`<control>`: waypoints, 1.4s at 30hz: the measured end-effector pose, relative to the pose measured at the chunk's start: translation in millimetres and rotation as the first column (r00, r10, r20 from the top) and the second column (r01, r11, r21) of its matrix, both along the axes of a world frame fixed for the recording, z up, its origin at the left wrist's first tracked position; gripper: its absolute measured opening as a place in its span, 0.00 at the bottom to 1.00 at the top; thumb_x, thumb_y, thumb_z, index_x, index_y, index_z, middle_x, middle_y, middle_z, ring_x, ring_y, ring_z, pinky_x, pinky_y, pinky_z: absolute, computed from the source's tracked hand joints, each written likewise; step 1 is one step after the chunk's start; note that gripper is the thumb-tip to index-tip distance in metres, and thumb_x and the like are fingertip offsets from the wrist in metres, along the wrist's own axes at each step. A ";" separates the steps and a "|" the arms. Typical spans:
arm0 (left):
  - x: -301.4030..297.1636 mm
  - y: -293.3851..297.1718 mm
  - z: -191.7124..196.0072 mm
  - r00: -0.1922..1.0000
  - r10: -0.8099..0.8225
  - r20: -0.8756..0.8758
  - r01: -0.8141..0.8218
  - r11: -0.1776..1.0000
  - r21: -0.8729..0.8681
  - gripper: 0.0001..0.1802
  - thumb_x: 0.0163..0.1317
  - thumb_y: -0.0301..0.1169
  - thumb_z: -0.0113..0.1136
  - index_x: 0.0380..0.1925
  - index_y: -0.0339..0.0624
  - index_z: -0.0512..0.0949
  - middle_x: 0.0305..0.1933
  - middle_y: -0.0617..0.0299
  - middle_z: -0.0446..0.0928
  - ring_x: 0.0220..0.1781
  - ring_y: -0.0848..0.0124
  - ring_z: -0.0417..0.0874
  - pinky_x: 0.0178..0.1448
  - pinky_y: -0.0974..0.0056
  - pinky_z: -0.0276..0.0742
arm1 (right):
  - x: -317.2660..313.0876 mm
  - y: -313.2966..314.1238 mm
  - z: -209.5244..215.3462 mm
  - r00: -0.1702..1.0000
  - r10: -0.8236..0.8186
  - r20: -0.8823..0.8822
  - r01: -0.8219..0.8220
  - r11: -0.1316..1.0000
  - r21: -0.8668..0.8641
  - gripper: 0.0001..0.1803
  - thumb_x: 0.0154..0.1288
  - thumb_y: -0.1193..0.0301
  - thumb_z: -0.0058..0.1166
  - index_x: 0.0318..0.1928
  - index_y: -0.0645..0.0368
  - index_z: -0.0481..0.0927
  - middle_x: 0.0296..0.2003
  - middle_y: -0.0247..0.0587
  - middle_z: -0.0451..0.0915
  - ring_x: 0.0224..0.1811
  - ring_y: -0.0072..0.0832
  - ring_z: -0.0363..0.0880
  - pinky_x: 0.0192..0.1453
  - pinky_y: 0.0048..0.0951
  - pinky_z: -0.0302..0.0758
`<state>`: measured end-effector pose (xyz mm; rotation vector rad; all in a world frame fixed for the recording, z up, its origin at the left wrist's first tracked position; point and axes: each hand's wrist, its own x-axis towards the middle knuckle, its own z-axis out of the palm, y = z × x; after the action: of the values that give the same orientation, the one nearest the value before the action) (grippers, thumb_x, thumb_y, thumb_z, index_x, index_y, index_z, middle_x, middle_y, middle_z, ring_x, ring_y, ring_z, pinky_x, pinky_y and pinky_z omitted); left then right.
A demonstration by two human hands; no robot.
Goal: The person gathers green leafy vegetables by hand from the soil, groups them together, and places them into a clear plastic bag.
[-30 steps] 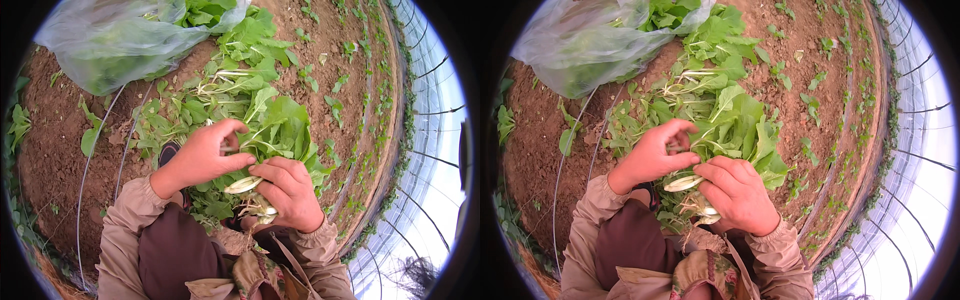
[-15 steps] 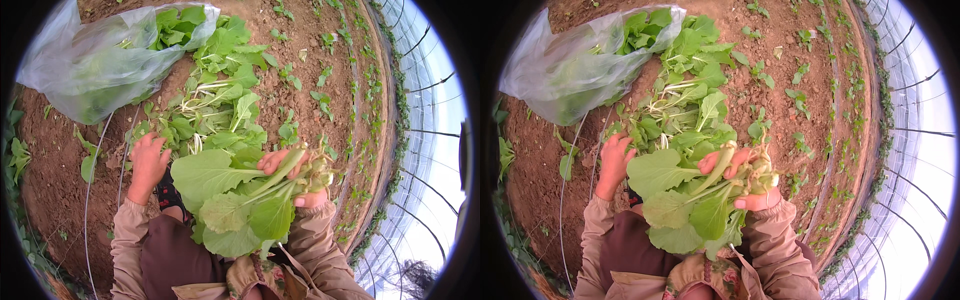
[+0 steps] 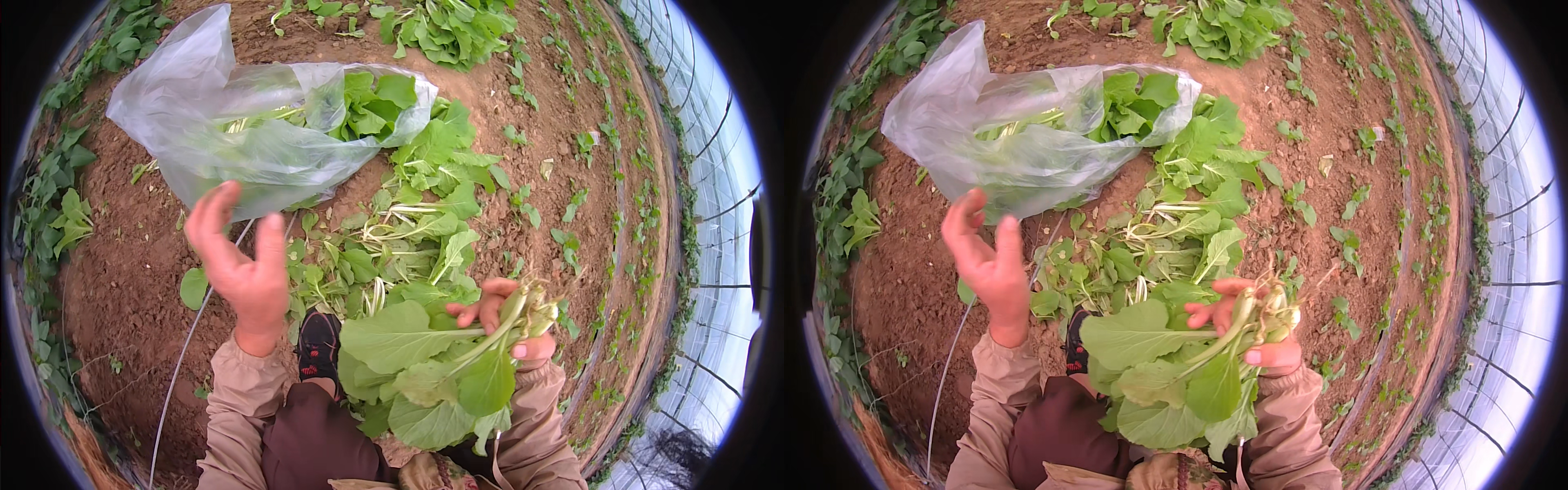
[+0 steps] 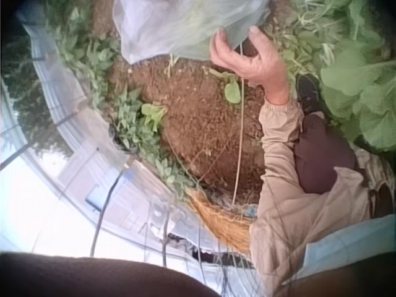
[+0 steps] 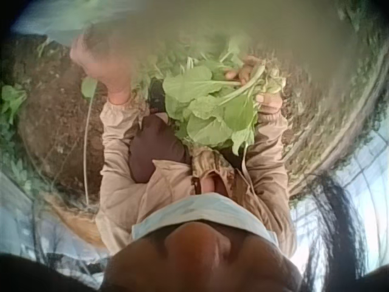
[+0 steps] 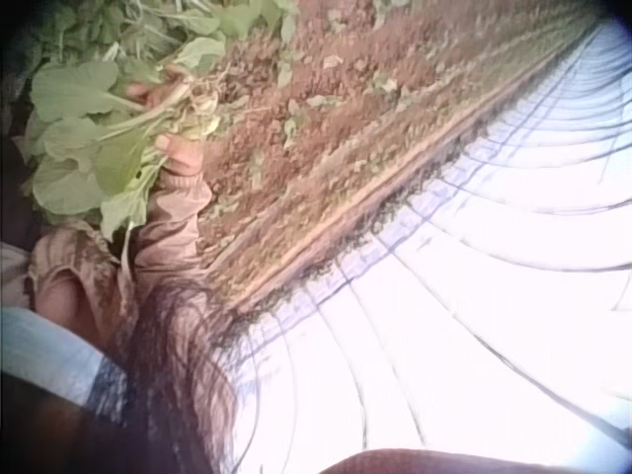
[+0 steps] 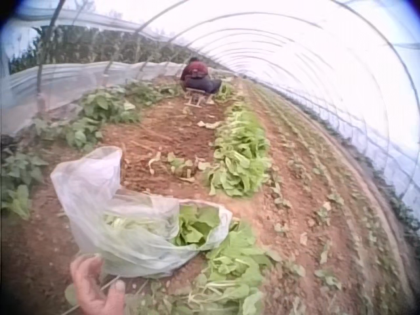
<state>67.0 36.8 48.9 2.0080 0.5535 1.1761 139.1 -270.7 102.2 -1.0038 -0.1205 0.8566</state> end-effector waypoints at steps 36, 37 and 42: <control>-5.4 108.4 37.1 0.885 0.089 0.456 0.271 0.698 -0.663 0.43 0.59 0.22 0.52 0.75 0.38 0.48 0.70 0.49 0.63 0.70 0.56 0.68 0.73 0.50 0.65 | 155.0 450.5 -280.8 0.845 0.378 0.379 0.188 0.453 -0.871 0.41 0.48 0.53 0.70 0.56 0.68 0.75 0.45 0.57 0.83 0.52 0.44 0.82 0.55 0.39 0.78; -4.8 111.4 40.7 0.889 0.101 0.447 0.245 0.719 -0.651 0.43 0.59 0.22 0.51 0.75 0.38 0.48 0.70 0.49 0.63 0.70 0.56 0.68 0.73 0.50 0.65 | 138.4 445.8 -279.1 0.841 0.376 0.389 0.197 0.457 -0.867 0.42 0.48 0.52 0.70 0.58 0.69 0.74 0.46 0.58 0.83 0.53 0.45 0.82 0.56 0.39 0.78; -19.7 120.7 40.8 0.882 -0.030 0.470 0.353 0.703 -0.618 0.33 0.74 0.31 0.43 0.76 0.49 0.49 0.73 0.53 0.62 0.73 0.56 0.65 0.76 0.45 0.60 | 182.1 422.7 -269.8 0.554 0.684 0.475 -0.068 0.606 -0.793 0.50 0.48 0.51 0.69 0.65 0.70 0.65 0.52 0.63 0.79 0.54 0.50 0.80 0.59 0.42 0.76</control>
<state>47.3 157.5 89.7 1.0819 0.4414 1.0228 321.1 152.0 -167.6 -2.1315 -0.8532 0.8691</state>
